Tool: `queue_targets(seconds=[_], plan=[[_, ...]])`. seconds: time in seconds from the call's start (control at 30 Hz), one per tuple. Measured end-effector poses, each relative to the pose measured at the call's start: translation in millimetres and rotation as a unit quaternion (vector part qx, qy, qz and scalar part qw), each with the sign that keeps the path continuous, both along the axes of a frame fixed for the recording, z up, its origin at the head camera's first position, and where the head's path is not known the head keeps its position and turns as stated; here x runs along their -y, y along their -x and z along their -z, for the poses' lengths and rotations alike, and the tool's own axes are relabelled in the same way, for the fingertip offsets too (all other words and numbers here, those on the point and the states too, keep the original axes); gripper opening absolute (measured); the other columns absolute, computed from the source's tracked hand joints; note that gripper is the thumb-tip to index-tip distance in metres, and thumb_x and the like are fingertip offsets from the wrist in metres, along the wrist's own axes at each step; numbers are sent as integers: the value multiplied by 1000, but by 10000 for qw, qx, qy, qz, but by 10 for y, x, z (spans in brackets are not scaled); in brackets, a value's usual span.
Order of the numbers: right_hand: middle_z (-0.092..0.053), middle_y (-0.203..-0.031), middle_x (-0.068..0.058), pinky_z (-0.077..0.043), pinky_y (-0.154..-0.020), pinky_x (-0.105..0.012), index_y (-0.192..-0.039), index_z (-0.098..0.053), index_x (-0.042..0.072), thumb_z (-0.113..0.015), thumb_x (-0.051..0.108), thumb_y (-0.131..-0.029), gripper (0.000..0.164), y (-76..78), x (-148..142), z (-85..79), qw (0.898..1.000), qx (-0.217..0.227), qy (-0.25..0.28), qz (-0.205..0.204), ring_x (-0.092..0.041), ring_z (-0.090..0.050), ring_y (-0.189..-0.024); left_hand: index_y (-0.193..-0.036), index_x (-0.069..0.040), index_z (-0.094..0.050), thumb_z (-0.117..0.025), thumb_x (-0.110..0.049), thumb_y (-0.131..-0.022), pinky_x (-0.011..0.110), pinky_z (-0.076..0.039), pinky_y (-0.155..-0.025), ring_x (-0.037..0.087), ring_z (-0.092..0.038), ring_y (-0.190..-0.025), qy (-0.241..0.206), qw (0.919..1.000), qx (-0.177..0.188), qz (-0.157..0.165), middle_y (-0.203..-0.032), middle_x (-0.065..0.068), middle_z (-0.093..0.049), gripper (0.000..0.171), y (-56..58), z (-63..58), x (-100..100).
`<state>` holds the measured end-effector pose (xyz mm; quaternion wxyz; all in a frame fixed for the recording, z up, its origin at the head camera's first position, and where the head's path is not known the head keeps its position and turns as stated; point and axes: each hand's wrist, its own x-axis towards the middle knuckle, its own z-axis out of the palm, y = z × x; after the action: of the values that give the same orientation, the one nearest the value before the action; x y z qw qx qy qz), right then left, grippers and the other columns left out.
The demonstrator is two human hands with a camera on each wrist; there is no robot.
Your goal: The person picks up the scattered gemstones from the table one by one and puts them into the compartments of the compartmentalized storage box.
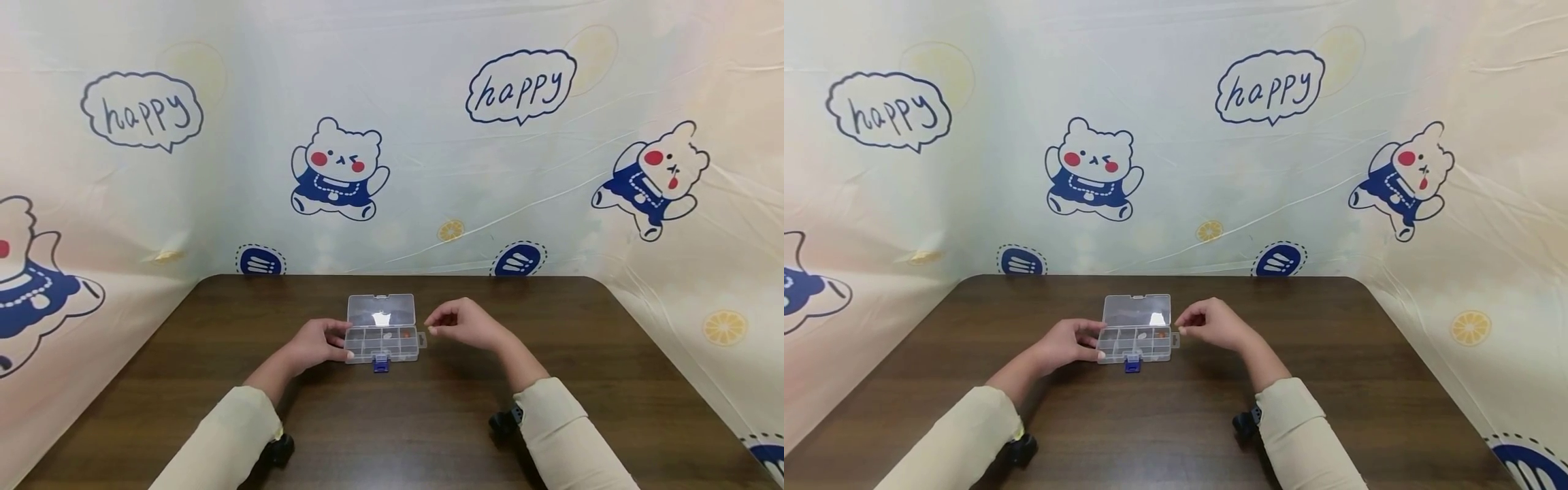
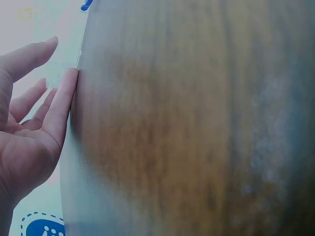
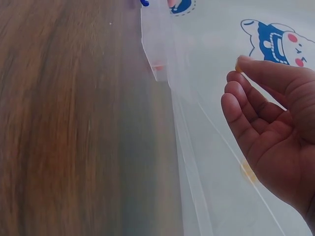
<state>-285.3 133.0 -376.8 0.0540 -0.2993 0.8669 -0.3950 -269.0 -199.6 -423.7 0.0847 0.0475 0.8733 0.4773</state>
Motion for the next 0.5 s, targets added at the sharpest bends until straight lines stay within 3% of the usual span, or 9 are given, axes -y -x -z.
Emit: queue_targets(seconds=[0.5], plan=[[-69,-88,2,-54,-70,-30,-98,-75,4,-73,8,-87,12,24,147,-18,10000,72,52,18,-19,-57,-77,-129,-8,-62,-88,-13,-71,32,-55,-80,20,-60,-92,82,10000,27,-50,-114,8,-64,64,-19,-13,-21]])
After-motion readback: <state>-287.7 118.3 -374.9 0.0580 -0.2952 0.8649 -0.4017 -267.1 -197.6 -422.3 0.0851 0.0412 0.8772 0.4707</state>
